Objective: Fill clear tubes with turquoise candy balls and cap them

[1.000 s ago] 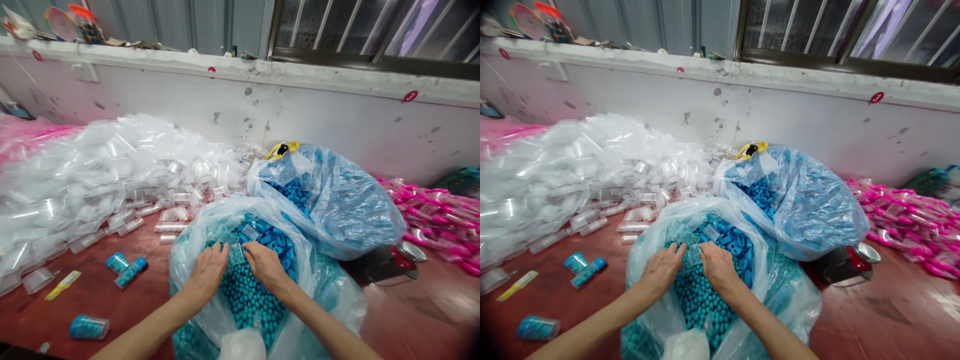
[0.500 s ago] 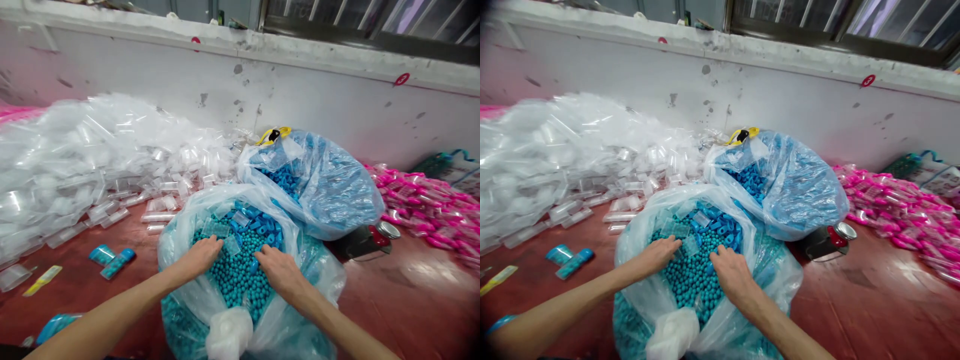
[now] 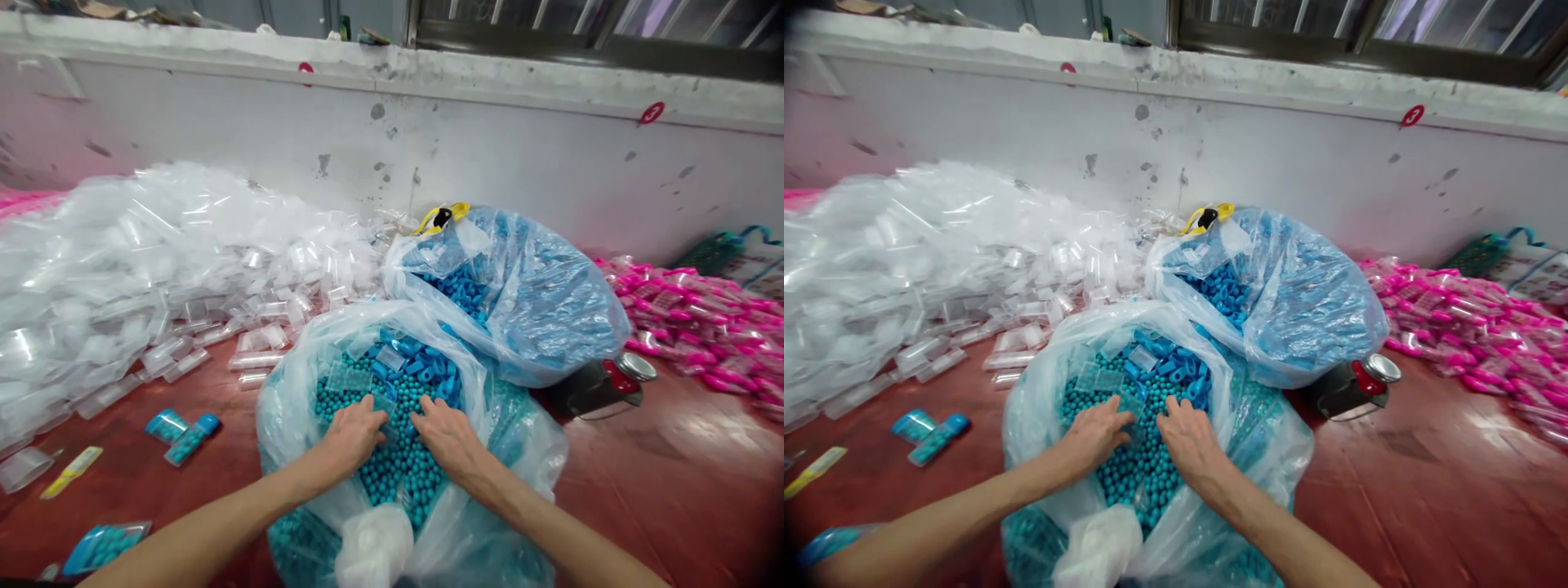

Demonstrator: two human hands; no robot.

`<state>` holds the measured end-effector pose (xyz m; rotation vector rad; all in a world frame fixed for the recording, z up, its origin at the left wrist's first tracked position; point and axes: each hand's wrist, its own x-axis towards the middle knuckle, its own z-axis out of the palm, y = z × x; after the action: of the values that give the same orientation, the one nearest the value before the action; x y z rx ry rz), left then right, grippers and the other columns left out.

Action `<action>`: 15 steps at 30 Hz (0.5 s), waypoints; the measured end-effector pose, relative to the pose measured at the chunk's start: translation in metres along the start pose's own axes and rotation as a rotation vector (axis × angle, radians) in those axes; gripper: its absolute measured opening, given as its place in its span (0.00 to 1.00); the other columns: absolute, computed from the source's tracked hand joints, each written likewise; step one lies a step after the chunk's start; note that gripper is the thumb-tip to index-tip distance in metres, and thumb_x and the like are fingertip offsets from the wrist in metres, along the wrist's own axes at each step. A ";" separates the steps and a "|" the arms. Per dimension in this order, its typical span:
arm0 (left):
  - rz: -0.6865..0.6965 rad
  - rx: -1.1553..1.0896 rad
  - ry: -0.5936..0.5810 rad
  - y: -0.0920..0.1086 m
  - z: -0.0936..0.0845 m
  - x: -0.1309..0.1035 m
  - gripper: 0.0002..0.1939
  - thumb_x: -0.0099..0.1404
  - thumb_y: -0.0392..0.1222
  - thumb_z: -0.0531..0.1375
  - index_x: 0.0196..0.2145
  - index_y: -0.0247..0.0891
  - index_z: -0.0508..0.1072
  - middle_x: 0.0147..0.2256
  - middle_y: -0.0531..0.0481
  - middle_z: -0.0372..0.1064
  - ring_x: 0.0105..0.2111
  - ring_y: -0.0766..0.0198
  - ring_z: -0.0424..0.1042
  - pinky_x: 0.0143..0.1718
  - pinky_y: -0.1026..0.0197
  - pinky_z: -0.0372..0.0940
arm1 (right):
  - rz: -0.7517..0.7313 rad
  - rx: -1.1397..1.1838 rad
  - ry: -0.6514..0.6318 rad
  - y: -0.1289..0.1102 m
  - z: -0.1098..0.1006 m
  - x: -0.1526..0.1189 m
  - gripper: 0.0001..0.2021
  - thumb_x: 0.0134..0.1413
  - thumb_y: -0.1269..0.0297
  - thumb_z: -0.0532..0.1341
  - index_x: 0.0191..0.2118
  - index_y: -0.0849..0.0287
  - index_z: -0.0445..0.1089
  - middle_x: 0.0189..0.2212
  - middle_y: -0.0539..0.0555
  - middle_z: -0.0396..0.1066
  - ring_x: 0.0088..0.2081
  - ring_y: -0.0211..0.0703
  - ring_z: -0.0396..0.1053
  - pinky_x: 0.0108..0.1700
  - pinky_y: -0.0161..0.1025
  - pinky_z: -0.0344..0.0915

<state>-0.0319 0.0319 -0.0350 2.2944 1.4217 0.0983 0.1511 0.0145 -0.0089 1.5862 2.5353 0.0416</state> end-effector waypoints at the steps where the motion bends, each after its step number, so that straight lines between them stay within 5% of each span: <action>1: 0.006 -0.007 -0.029 0.003 0.002 -0.001 0.11 0.55 0.36 0.54 0.38 0.41 0.68 0.47 0.44 0.61 0.46 0.53 0.63 0.45 0.52 0.57 | -0.002 -0.006 0.003 -0.002 0.001 0.000 0.08 0.54 0.73 0.53 0.32 0.55 0.66 0.35 0.52 0.65 0.34 0.44 0.63 0.24 0.36 0.51; 4: -0.015 -0.210 -0.149 0.008 0.002 0.003 0.10 0.52 0.33 0.54 0.34 0.38 0.67 0.41 0.42 0.65 0.45 0.51 0.63 0.46 0.50 0.56 | 0.001 -0.011 0.014 -0.004 0.003 0.002 0.08 0.54 0.73 0.53 0.31 0.56 0.67 0.35 0.52 0.66 0.35 0.44 0.64 0.25 0.36 0.52; 8: -0.080 -0.436 -0.329 0.006 -0.007 0.015 0.02 0.50 0.38 0.55 0.23 0.38 0.65 0.19 0.53 0.62 0.24 0.59 0.68 0.28 0.59 0.63 | 0.019 0.050 -0.026 0.009 0.000 -0.003 0.05 0.54 0.71 0.54 0.32 0.56 0.66 0.33 0.51 0.66 0.33 0.42 0.65 0.26 0.35 0.54; 11: -0.086 -0.590 -0.406 -0.001 -0.010 0.018 0.07 0.54 0.42 0.51 0.30 0.38 0.65 0.17 0.58 0.59 0.15 0.69 0.61 0.17 0.67 0.57 | 0.030 0.140 -0.030 0.018 -0.005 -0.011 0.03 0.54 0.68 0.55 0.33 0.57 0.65 0.33 0.51 0.66 0.34 0.41 0.65 0.30 0.34 0.56; 15: -0.121 -0.831 -0.353 -0.004 -0.007 0.017 0.14 0.49 0.42 0.57 0.34 0.37 0.62 0.17 0.62 0.57 0.13 0.73 0.54 0.14 0.69 0.50 | 0.066 0.287 -0.015 0.015 -0.013 -0.016 0.05 0.53 0.68 0.55 0.37 0.57 0.64 0.39 0.53 0.64 0.38 0.41 0.65 0.34 0.33 0.59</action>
<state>-0.0293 0.0507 -0.0336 1.4554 1.0546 0.1934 0.1691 0.0074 0.0078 1.7599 2.5692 -0.3405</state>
